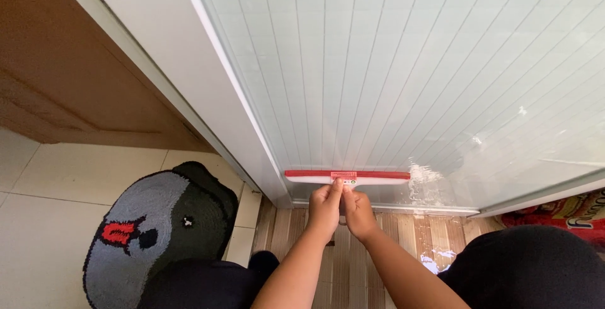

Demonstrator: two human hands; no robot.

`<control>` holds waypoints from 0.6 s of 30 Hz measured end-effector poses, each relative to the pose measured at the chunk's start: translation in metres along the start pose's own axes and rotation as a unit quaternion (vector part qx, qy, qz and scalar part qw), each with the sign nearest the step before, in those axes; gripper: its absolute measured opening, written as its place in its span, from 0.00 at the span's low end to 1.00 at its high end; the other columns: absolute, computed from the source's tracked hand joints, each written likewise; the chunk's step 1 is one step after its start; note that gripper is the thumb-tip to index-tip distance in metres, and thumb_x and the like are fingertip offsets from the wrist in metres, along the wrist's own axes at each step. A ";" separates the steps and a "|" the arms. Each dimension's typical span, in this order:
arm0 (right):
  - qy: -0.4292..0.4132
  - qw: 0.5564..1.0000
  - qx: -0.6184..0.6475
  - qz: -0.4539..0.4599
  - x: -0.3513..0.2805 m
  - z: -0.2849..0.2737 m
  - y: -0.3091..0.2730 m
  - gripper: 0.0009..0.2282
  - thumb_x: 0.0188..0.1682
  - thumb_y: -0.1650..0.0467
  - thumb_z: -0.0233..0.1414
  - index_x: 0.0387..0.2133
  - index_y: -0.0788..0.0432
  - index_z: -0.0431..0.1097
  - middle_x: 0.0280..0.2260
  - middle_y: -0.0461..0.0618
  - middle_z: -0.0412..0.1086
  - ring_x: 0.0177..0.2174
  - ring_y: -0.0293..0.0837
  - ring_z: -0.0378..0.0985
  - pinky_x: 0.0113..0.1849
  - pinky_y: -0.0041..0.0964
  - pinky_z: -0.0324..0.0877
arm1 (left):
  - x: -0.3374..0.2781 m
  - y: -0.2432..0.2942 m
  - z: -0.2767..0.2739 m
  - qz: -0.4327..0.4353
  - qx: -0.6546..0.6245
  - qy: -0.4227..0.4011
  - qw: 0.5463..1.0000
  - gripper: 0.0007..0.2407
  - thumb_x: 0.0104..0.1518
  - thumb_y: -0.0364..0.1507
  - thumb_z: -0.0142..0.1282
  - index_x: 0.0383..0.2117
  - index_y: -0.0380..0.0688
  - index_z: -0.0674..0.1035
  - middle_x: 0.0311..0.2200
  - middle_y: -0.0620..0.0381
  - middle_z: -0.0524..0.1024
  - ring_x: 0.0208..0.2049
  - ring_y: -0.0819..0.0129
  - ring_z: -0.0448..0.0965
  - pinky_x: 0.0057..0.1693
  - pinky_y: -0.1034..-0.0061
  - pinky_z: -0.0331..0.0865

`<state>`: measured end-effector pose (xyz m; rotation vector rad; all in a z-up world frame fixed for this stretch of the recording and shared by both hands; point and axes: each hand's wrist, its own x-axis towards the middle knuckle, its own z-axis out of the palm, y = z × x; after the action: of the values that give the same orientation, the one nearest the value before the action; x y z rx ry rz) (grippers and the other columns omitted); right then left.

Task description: Applying a textured wrap film to a glass door panel using a squeegee to remove air bubbles and ensure adhesion.

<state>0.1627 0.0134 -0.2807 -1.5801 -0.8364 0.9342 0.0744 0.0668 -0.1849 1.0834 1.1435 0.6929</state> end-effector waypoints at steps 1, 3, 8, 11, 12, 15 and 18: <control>-0.001 1.000 0.005 -0.004 0.001 0.001 -0.009 0.27 0.61 0.64 0.38 0.08 0.55 0.65 0.12 0.42 0.59 0.17 0.42 0.59 0.22 0.36 0.60 | 0.004 -0.004 -0.001 -0.001 0.003 -0.001 1.000 0.20 0.63 0.41 0.56 0.13 0.47 0.76 0.09 0.64 0.68 0.15 0.76 0.67 0.23 0.81 0.60; -0.007 1.000 0.002 0.008 0.002 -0.001 -0.005 0.27 0.61 0.63 0.37 0.09 0.54 0.65 0.13 0.41 0.59 0.16 0.40 0.58 0.22 0.34 0.59 | 0.005 -0.002 0.001 0.002 0.000 -0.003 1.000 0.19 0.63 0.41 0.56 0.13 0.48 0.76 0.10 0.65 0.67 0.15 0.77 0.65 0.23 0.83 0.57; -0.020 0.999 0.002 0.031 -0.010 0.000 -0.032 0.27 0.61 0.62 0.36 0.10 0.54 0.64 0.13 0.42 0.59 0.17 0.42 0.58 0.22 0.34 0.58 | -0.002 0.009 0.000 -0.005 0.000 -0.007 1.000 0.20 0.63 0.41 0.56 0.12 0.49 0.76 0.09 0.66 0.67 0.14 0.78 0.63 0.23 0.84 0.55; -0.025 0.999 0.004 0.041 -0.014 0.001 -0.045 0.28 0.62 0.61 0.35 0.09 0.54 0.66 0.13 0.42 0.61 0.16 0.40 0.58 0.22 0.34 0.59 | -0.001 0.007 -0.001 -0.002 0.014 -0.009 1.000 0.20 0.64 0.41 0.55 0.13 0.48 0.76 0.10 0.65 0.66 0.15 0.77 0.62 0.23 0.83 0.54; -0.027 0.999 0.002 0.043 -0.016 0.001 -0.051 0.27 0.61 0.61 0.36 0.10 0.55 0.66 0.13 0.43 0.61 0.17 0.41 0.58 0.22 0.34 0.59 | -0.002 0.009 -0.001 -0.006 0.013 -0.009 1.000 0.20 0.64 0.41 0.55 0.13 0.48 0.76 0.10 0.65 0.66 0.14 0.77 0.63 0.23 0.83 0.55; -0.032 0.998 0.003 0.051 -0.019 -0.002 -0.058 0.27 0.61 0.61 0.37 0.10 0.55 0.66 0.14 0.43 0.61 0.18 0.42 0.58 0.23 0.34 0.59 | -0.004 0.010 0.000 -0.015 0.012 -0.013 1.000 0.20 0.64 0.42 0.55 0.13 0.48 0.77 0.10 0.65 0.66 0.14 0.77 0.63 0.23 0.83 0.55; -0.038 0.997 0.002 0.063 -0.019 -0.003 -0.060 0.27 0.62 0.61 0.36 0.11 0.54 0.67 0.15 0.43 0.61 0.18 0.42 0.58 0.24 0.33 0.58 | -0.005 0.011 0.000 -0.022 0.016 -0.016 0.999 0.20 0.64 0.42 0.54 0.14 0.48 0.77 0.10 0.65 0.66 0.15 0.77 0.63 0.24 0.83 0.54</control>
<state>0.1540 0.0062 -0.2189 -1.6175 -0.7944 1.0910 0.0736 0.0666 -0.1724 1.0899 1.1505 0.6220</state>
